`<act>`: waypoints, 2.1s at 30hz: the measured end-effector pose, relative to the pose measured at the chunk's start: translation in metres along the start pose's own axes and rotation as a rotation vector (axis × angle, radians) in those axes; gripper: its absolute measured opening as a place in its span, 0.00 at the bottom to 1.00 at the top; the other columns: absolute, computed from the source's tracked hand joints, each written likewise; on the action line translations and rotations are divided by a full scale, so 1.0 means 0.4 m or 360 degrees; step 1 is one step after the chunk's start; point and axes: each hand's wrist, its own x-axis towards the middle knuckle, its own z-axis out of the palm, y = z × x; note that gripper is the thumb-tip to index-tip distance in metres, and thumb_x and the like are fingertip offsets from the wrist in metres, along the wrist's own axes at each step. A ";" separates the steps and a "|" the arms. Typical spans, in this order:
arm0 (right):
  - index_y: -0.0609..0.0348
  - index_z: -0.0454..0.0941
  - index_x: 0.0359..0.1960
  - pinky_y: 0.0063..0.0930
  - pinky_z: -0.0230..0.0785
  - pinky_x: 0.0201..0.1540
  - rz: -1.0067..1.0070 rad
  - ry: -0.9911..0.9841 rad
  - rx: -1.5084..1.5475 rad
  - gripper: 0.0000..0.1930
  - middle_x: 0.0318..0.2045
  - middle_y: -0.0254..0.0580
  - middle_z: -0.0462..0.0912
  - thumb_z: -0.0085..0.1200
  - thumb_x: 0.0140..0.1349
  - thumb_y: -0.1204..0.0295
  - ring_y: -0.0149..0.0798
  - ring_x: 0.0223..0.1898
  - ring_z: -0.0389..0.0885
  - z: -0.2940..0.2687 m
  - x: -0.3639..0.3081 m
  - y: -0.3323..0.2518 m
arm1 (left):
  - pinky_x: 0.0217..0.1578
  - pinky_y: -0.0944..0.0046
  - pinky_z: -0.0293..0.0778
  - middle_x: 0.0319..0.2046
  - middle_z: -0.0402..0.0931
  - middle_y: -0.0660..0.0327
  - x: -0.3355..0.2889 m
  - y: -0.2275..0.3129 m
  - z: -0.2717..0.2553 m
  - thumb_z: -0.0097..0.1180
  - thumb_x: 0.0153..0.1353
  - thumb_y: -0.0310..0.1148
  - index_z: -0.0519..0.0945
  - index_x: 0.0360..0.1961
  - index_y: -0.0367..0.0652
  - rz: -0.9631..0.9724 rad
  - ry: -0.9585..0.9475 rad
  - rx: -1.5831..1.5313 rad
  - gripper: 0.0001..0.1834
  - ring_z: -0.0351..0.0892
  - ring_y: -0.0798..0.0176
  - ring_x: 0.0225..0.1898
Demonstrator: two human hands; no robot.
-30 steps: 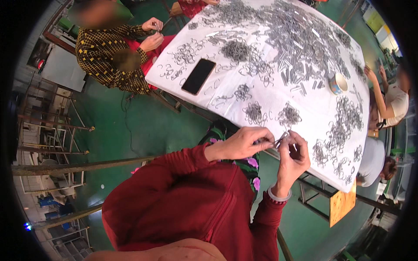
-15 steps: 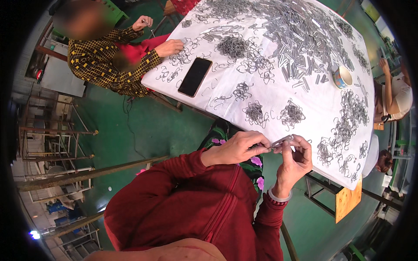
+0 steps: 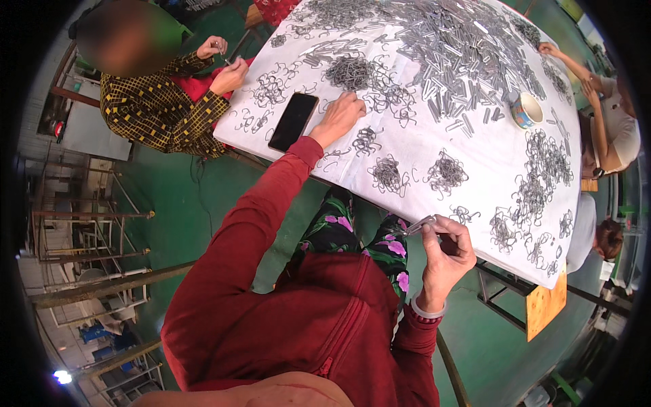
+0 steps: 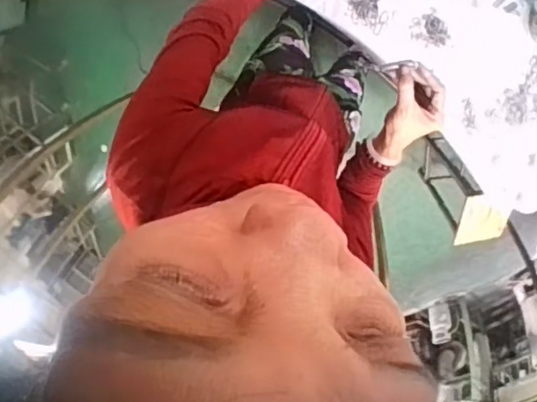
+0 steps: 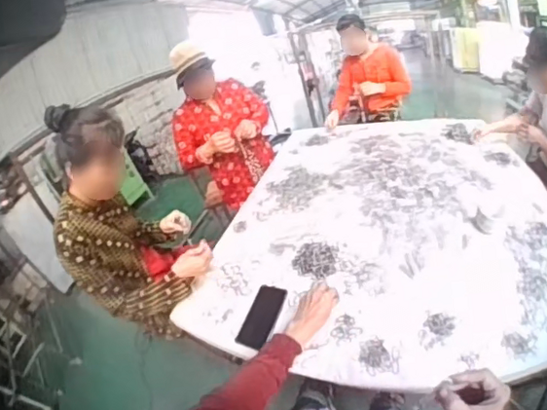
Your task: The person repeatedly picks up small metal hooks and cylindrical metal pieces from a table, joins them by hand, and places the assembled units into a vertical rack. The person also occasionally moves loose parts on the table to access more items.
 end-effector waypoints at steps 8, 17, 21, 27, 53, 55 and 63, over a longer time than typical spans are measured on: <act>0.69 0.78 0.34 0.18 0.69 0.38 0.0020 -0.0081 -0.0153 0.10 0.31 0.41 0.81 0.59 0.48 0.89 0.27 0.33 0.77 0.006 -0.029 0.003 | 0.38 0.55 0.71 0.32 0.76 0.49 -0.088 0.202 -0.087 0.52 0.59 0.28 0.77 0.34 0.35 -0.0245 0.0088 -0.0792 0.07 0.75 0.48 0.36; 0.67 0.79 0.36 0.18 0.71 0.37 0.0007 -0.0049 -0.0075 0.11 0.30 0.40 0.83 0.59 0.50 0.88 0.26 0.32 0.79 0.007 -0.048 0.033 | 0.39 0.70 0.74 0.36 0.77 0.60 -0.266 0.499 -0.256 0.57 0.58 0.22 0.76 0.38 0.33 -0.0268 -0.0359 -0.2119 0.07 0.77 0.69 0.37; 0.67 0.80 0.35 0.19 0.71 0.37 -0.0017 -0.0029 -0.0164 0.10 0.29 0.38 0.82 0.60 0.49 0.86 0.26 0.32 0.78 0.014 -0.066 0.027 | 0.40 0.65 0.73 0.36 0.75 0.56 -0.280 0.521 -0.231 0.60 0.54 0.23 0.76 0.34 0.36 0.0167 0.0134 -0.1429 0.07 0.77 0.60 0.39; 0.62 0.77 0.45 0.24 0.68 0.46 -0.0283 -0.0169 -0.0455 0.19 0.30 0.38 0.84 0.62 0.49 0.84 0.26 0.34 0.78 0.031 -0.078 0.015 | 0.33 0.66 0.74 0.32 0.76 0.56 -0.286 0.530 -0.214 0.57 0.55 0.20 0.74 0.35 0.36 0.0066 0.0209 -0.1399 0.06 0.78 0.64 0.33; 0.64 0.74 0.39 0.26 0.71 0.33 -0.0393 -0.0276 -0.0811 0.11 0.26 0.42 0.80 0.53 0.52 0.82 0.37 0.26 0.78 -0.032 0.387 0.184 | 0.37 0.65 0.75 0.34 0.77 0.55 -0.316 0.546 -0.175 0.56 0.56 0.19 0.72 0.33 0.36 0.0145 -0.0122 -0.1618 0.06 0.79 0.60 0.36; 0.64 0.75 0.41 0.23 0.70 0.33 -0.0100 -0.0276 -0.0426 0.12 0.25 0.38 0.79 0.54 0.53 0.82 0.30 0.26 0.77 -0.024 0.260 0.122 | 0.32 0.68 0.76 0.34 0.78 0.56 -0.313 0.542 -0.162 0.53 0.58 0.19 0.73 0.34 0.34 0.0162 -0.0073 -0.1589 0.04 0.79 0.66 0.34; 0.64 0.75 0.41 0.15 0.69 0.35 0.0243 -0.0298 0.0204 0.13 0.29 0.32 0.79 0.57 0.52 0.84 0.21 0.31 0.76 -0.035 0.014 0.015 | 0.25 0.72 0.73 0.33 0.79 0.57 -0.301 0.539 -0.160 0.54 0.60 0.21 0.73 0.35 0.35 0.0142 -0.0065 -0.1458 0.03 0.77 0.71 0.28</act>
